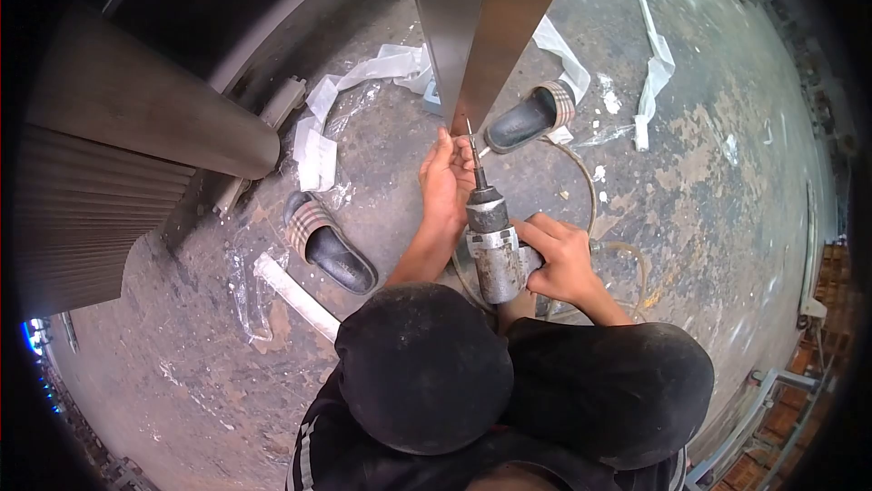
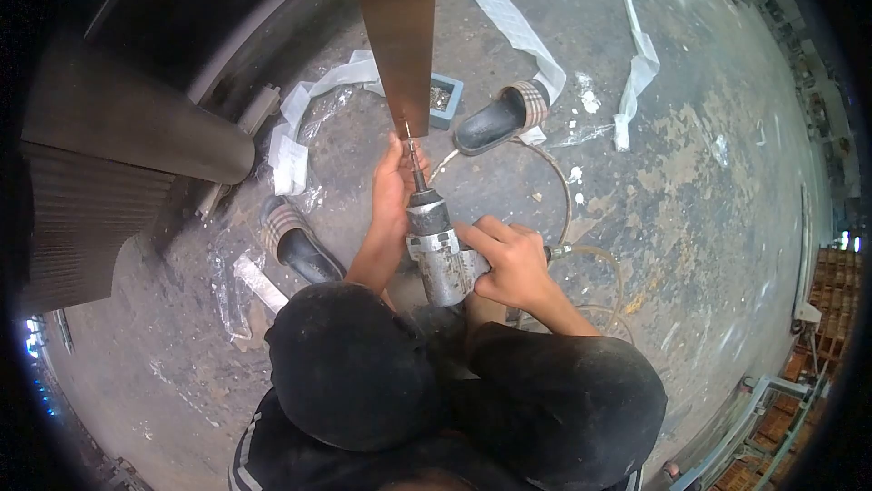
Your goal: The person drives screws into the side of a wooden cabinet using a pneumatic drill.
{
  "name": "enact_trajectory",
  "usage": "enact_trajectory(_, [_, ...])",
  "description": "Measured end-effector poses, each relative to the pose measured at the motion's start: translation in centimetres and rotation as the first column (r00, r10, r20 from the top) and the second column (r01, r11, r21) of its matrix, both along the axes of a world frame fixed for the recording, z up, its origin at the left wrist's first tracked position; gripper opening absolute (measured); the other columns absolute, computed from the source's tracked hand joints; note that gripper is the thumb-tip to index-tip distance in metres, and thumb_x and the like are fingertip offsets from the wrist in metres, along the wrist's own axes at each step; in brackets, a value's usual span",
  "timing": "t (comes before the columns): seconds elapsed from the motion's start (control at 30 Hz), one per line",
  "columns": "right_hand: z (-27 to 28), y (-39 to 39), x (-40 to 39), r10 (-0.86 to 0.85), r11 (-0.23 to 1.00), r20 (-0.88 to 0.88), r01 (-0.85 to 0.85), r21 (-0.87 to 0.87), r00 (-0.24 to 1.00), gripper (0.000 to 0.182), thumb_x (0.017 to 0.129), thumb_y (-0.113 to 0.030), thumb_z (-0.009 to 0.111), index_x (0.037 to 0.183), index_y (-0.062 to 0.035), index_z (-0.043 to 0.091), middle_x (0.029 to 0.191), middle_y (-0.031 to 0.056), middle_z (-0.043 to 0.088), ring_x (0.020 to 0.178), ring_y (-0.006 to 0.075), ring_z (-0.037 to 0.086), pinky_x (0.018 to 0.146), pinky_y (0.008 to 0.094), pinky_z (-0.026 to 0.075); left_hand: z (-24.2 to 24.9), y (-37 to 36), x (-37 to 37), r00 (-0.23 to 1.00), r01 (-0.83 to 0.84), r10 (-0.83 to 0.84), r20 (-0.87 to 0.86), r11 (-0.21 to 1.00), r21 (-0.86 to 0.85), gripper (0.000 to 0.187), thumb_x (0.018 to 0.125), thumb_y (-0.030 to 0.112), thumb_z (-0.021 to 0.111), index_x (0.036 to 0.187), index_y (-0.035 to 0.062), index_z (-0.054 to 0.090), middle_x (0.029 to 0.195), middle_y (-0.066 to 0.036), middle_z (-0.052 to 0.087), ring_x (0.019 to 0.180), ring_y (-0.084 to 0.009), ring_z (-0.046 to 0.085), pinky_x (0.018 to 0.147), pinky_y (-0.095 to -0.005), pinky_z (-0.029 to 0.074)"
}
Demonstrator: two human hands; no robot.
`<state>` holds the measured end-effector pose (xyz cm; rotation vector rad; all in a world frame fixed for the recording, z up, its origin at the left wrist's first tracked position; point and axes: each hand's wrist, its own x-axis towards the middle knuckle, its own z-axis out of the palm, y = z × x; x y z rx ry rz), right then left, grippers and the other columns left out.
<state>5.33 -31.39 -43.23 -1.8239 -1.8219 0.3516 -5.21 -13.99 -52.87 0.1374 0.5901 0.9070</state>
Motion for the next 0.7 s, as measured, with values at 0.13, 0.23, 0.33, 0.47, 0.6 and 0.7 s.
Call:
enact_trajectory(0.13, [0.12,0.06,-0.02,-0.001,1.0,-0.002,0.001,-0.001,1.0,0.061,0.053,-0.009,0.069,0.114,-0.0172,0.069,0.085,0.0045,0.06,0.07,0.0316,0.064,0.062,0.0408,0.05,-0.49,0.12,-0.1,0.999,0.024,-0.025,0.026,0.999,0.026,0.027,0.102,0.03,0.062,0.101,0.0033,0.058,0.085,-0.004,0.065,0.073,-0.0106,0.059,0.066,-0.024,0.049])
enact_trajectory(0.23, [0.32,0.18,0.04,0.003,1.0,0.003,-0.003,-0.009,1.0,0.061,0.053,-0.008,0.069,0.114,-0.0171,0.069,0.086,0.0045,0.06,0.071,0.0316,0.064,0.062,0.0408,0.05,-0.68,0.0,0.19,0.999,0.018,-0.019,0.034,0.999,0.04,0.029,0.103,0.032,0.06,0.101,0.0038,0.059,0.085,-0.003,0.064,0.072,-0.0107,0.059,0.067,-0.0252,0.05])
enact_trajectory(0.33, [0.45,0.23,0.03,0.004,1.0,0.002,-0.004,-0.01,1.0,0.062,0.053,-0.008,0.069,0.114,-0.0167,0.069,0.086,0.0045,0.061,0.071,0.0316,0.064,0.062,0.0408,0.05,-0.67,-0.04,0.49,1.0,0.006,-0.008,0.025,0.998,0.067,0.031,0.104,0.035,0.058,0.1,0.0044,0.06,0.084,-0.002,0.064,0.072,-0.0107,0.058,0.069,-0.0262,0.05])
enact_trajectory(0.47, [0.51,0.23,-0.03,-0.004,1.0,-0.002,0.004,-0.007,1.0,0.062,0.054,-0.008,0.07,0.116,-0.0162,0.069,0.087,0.0045,0.061,0.071,0.0316,0.064,0.062,0.0408,0.05,-0.56,-0.15,0.07,0.996,0.05,-0.058,0.071,0.992,0.116,0.031,0.104,0.035,0.057,0.098,0.005,0.061,0.084,-0.002,0.063,0.073,-0.0105,0.058,0.07,-0.0258,0.05])
enact_trajectory(0.6, [0.65,0.3,0.02,0.0,1.0,-0.005,0.0,-0.006,1.0,0.063,0.054,-0.008,0.07,0.116,-0.0163,0.069,0.086,0.0047,0.061,0.071,0.0319,0.064,0.062,0.041,0.05,-0.37,0.01,0.09,0.998,0.04,-0.042,0.038,0.997,0.062,0.032,0.104,0.035,0.057,0.104,0.0038,0.06,0.085,-0.002,0.063,0.074,-0.0105,0.059,0.071,-0.0262,0.051])
enact_trajectory(0.7, [0.88,0.32,0.01,0.002,1.0,0.006,-0.002,-0.008,1.0,0.062,0.054,-0.008,0.07,0.116,-0.0162,0.069,0.087,0.0049,0.061,0.071,0.0322,0.064,0.062,0.0411,0.05,0.13,-0.08,0.46,1.0,-0.008,0.008,0.007,1.0,0.012,0.031,0.104,0.034,0.058,0.109,0.0029,0.059,0.087,-0.002,0.064,0.076,-0.0108,0.061,0.072,-0.0269,0.052])
